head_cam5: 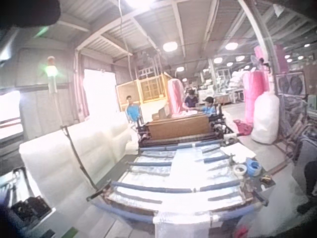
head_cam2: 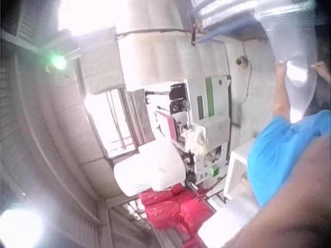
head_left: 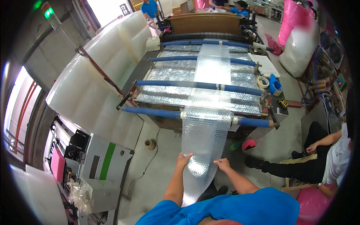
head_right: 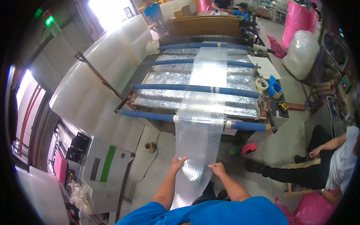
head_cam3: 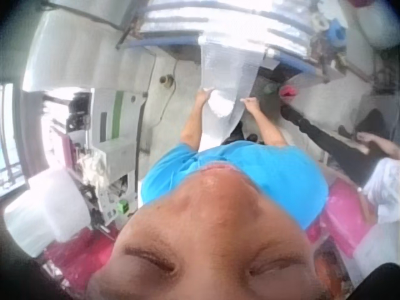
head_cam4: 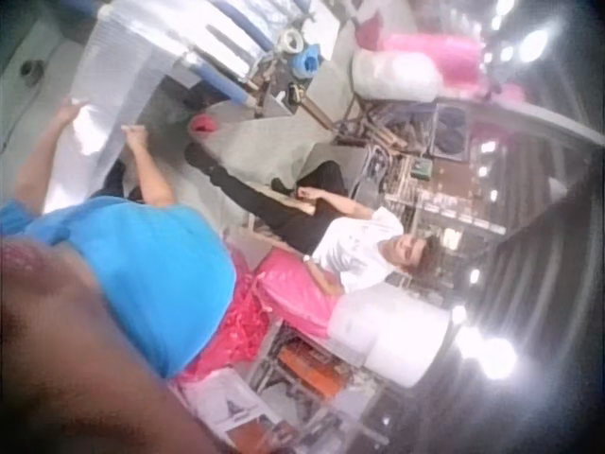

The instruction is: The person stands in a factory setting and handles a large roll of bubble wrap, pulling it from a machine and smoothing it out with both hands. Another person sits nearby on a chair, observing the process.

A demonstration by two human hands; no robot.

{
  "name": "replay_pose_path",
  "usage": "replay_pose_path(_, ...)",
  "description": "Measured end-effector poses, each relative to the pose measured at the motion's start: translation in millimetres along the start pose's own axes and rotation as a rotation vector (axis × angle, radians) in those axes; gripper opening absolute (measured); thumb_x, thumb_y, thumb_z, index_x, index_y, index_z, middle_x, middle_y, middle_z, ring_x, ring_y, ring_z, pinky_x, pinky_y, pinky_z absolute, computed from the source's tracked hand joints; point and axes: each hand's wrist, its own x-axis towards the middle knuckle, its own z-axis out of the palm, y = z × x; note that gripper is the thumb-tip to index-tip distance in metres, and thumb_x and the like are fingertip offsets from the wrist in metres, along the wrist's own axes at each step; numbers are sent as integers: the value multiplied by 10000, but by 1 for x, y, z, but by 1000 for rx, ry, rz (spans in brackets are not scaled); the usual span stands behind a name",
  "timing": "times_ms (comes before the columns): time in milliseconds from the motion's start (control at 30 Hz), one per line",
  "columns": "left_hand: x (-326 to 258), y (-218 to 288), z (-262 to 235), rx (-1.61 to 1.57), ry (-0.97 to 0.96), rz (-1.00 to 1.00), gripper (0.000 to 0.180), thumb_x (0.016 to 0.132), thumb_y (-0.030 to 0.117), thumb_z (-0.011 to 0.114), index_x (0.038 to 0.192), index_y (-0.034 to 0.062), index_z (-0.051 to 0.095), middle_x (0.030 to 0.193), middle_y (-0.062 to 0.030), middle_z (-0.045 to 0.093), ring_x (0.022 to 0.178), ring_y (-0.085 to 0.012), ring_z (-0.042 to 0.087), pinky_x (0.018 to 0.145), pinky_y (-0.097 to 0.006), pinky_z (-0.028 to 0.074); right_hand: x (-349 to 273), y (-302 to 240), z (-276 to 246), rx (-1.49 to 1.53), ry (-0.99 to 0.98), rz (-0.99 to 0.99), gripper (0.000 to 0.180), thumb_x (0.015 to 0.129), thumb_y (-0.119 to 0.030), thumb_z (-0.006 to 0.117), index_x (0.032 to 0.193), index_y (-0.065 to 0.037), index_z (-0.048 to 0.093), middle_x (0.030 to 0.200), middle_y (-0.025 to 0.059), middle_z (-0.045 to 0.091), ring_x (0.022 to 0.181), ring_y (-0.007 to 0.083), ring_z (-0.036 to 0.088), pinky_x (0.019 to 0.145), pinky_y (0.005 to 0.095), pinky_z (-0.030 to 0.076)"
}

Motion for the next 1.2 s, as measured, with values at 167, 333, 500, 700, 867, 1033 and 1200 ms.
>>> replay_pose_path(167, 6, -6, 5, -73, -10, 38, 694, 580, 467, 676, 997, -54, 483, 935, -207, 559, 897, -309, 538, 766, -348, 414, 3, 9, 4, 61, -1, -35, 297, 667, -339, 622, 813, -81, 641, 740, 145, 608, 705, 221, 593, 661, 294, 448)
replay_pose_path(333, 4, 5, -2, -41, -27, -3, 729, 593, 455, 675, 1038, -76, 449, 984, -207, 539, 942, -292, 517, 799, -339, 398, 5, 9, 7, 47, 7, -26, 306, 661, -337, 632, 818, -74, 640, 705, 124, 609, 684, 195, 589, 652, 282, 448)
replay_pose_path(500, 4, -12, 5, 47, -39, -10, 759, 598, 467, 663, 1060, -90, 431, 1037, -232, 502, 995, -313, 480, 829, -343, 380, 2, 25, 20, 68, -4, -4, 320, 666, -340, 629, 831, -66, 634, 710, 126, 608, 672, 191, 586, 640, 287, 448)
replay_pose_path(700, 16, 26, 0, -54, 58, 159, 750, 611, 411, 668, 1097, -98, 407, 1100, -230, 458, 1039, -321, 432, 876, -366, 337, 11, 0, -2, 165, 21, -139, 317, 684, -338, 598, 806, -48, 625, 760, 130, 606, 722, 205, 582, 663, 311, 447)
replay_pose_path(867, 40, 66, -14, -96, 112, 242, 703, 626, 364, 678, 1071, -113, 413, 1047, -230, 489, 973, -294, 475, 844, -353, 356, 28, -40, -40, 36, 80, -348, 308, 693, -350, 573, 814, -71, 626, 788, 143, 596, 790, 266, 569, 691, 353, 436)
replay_pose_path(1033, 65, 99, -36, -304, 191, 442, 639, 627, 353, 688, 995, -116, 457, 964, -212, 533, 864, -263, 520, 779, -334, 390, 5, -91, -56, 185, 316, -249, 308, 739, -355, 509, 831, -72, 585, 753, 115, 598, 771, 271, 568, 688, 369, 428)
replay_pose_path(1200, 54, 121, -41, -227, 309, 427, 653, 581, 347, 730, 965, -110, 466, 882, -189, 558, 760, -248, 528, 700, -340, 422, -10, -108, -49, 516, 393, -217, 237, 752, -291, 514, 839, -77, 565, 695, 76, 598, 677, 218, 578, 622, 347, 438)
